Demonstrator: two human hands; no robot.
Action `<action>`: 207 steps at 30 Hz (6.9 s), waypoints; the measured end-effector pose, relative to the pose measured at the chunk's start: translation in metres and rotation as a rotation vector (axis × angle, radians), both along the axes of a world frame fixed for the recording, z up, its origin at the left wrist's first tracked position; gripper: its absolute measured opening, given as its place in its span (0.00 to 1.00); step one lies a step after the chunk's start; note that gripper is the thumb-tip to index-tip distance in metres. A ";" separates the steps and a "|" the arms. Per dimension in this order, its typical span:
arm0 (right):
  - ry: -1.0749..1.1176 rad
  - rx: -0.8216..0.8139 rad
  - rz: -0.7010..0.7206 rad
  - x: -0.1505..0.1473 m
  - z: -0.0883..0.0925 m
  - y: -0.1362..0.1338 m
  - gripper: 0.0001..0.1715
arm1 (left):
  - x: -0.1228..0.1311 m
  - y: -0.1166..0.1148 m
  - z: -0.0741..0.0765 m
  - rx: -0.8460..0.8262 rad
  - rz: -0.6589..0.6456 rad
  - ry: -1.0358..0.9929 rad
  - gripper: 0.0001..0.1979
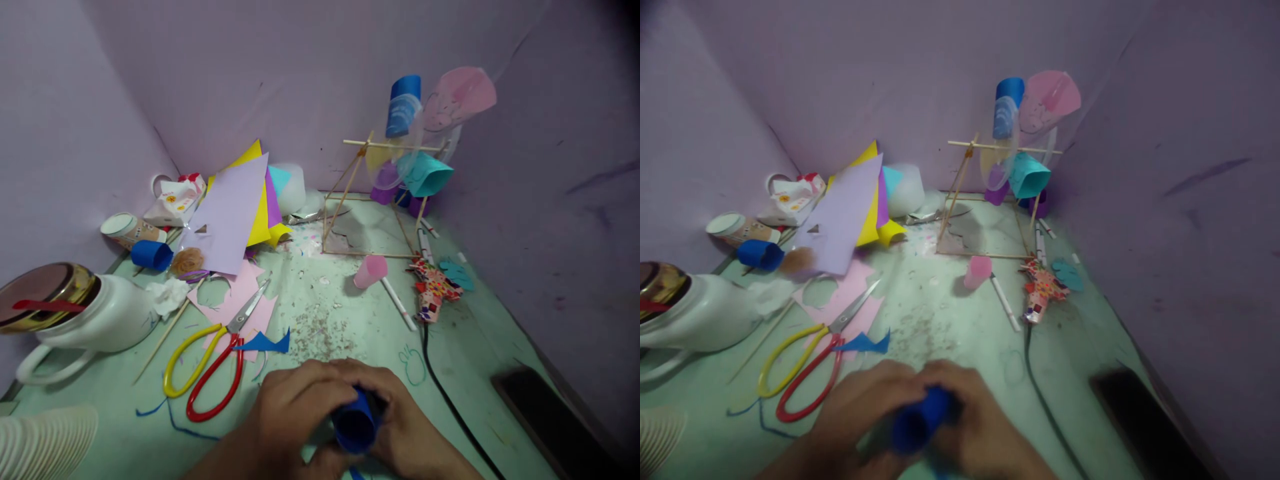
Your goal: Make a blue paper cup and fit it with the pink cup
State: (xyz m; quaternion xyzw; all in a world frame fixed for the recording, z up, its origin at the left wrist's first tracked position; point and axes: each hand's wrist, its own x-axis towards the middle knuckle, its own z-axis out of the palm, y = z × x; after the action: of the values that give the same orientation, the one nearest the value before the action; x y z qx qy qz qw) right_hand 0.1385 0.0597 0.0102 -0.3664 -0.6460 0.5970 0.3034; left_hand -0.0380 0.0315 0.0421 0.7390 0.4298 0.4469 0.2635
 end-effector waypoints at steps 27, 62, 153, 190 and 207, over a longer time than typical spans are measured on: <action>0.621 -0.235 -0.338 0.006 -0.001 0.018 0.17 | -0.012 0.037 -0.005 -1.062 0.373 -1.280 0.06; -0.055 0.133 -0.724 0.008 -0.026 0.116 0.41 | 0.044 0.142 -0.027 -0.601 0.356 -0.154 0.17; 0.436 -0.770 -0.148 -0.036 -0.005 0.044 0.14 | -0.010 0.027 -0.020 -1.060 0.016 -0.630 0.21; 0.209 -0.517 -0.263 -0.031 -0.004 0.036 0.23 | 0.001 0.015 -0.044 0.059 0.320 0.337 0.19; -0.032 -0.314 -0.178 -0.022 0.000 0.039 0.24 | 0.000 0.017 -0.038 -0.169 0.497 0.129 0.16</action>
State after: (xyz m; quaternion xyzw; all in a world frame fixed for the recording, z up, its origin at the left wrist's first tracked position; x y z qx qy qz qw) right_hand 0.1170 0.0984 0.0107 -0.4743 -0.5146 0.6555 0.2838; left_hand -0.0385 0.0488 0.0041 0.6131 0.6498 0.4124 0.1782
